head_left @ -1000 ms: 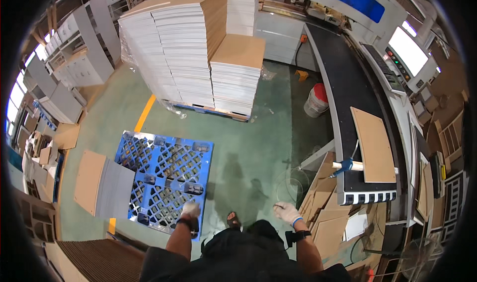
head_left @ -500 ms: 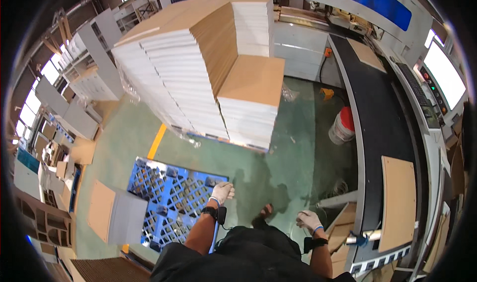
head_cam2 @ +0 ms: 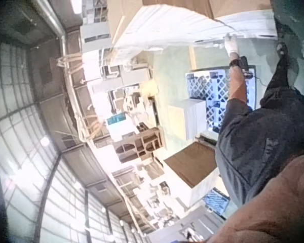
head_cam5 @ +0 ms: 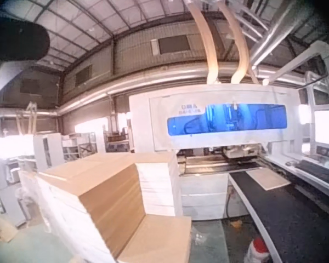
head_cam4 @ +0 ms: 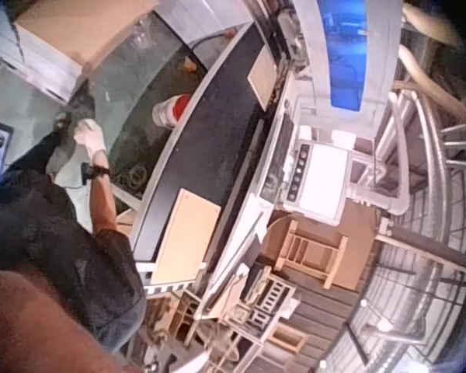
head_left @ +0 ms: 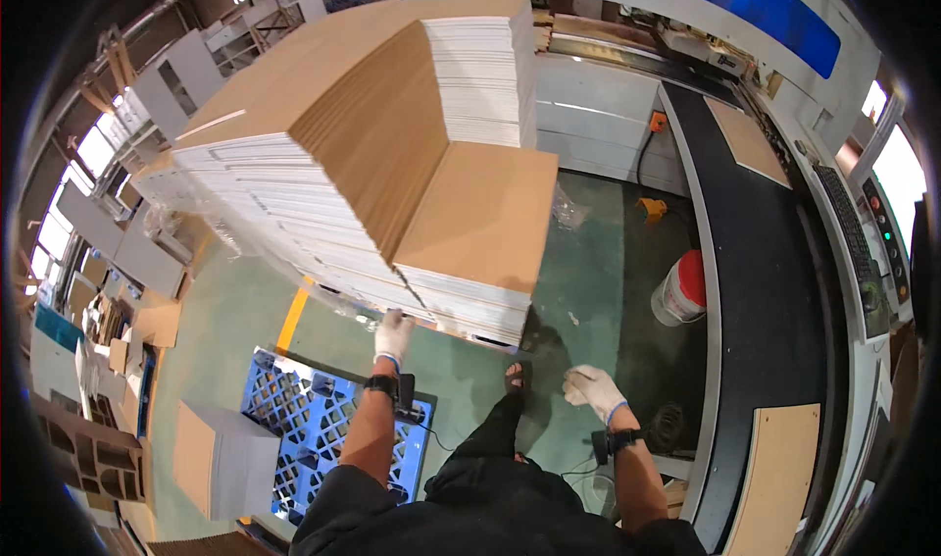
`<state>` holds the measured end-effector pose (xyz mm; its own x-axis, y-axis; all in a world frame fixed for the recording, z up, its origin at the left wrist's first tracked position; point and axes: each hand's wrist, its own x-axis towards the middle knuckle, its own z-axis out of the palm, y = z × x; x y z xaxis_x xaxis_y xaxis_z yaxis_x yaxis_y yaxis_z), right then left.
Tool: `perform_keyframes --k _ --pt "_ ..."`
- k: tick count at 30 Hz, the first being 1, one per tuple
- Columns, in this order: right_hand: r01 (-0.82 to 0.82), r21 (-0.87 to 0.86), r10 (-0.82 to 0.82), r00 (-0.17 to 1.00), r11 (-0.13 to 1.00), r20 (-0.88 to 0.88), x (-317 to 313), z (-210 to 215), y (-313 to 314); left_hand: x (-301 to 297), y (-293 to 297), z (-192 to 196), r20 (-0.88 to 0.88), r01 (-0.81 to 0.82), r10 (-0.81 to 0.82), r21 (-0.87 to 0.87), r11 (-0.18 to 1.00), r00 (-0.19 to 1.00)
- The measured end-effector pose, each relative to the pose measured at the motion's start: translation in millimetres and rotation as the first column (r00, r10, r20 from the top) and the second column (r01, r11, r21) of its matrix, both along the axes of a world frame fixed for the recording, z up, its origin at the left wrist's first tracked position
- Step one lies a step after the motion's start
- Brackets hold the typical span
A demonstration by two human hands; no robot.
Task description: Picking up wood panels from a stack, placing them on a machine bed, and using a tool to process them.
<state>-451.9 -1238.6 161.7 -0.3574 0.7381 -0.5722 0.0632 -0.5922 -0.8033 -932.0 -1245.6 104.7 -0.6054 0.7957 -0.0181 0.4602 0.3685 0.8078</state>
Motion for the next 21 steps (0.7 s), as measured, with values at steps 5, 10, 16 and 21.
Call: perform_keyframes --k 5,10,16,21 --pt "-0.026 -0.064 0.031 0.995 0.998 0.093 -33 -13 108 -30 104 -18 -0.179 -0.095 0.075 -0.109 0.989 0.981" --pt "-0.127 -0.157 0.146 0.983 0.979 0.113 -65 -21 190 -50 144 -15 -0.271 -0.230 0.190 -0.125 0.965 0.944" --pt "-0.112 -0.062 0.122 0.974 0.992 0.191 -85 -63 244 -52 148 -19 -0.209 -0.187 0.132 -0.272 0.944 0.969" --pt "0.220 0.031 -0.222 0.973 0.975 0.063 -100 -71 256 14 128 12 -0.305 -0.106 -0.008 -0.355 0.929 0.952"
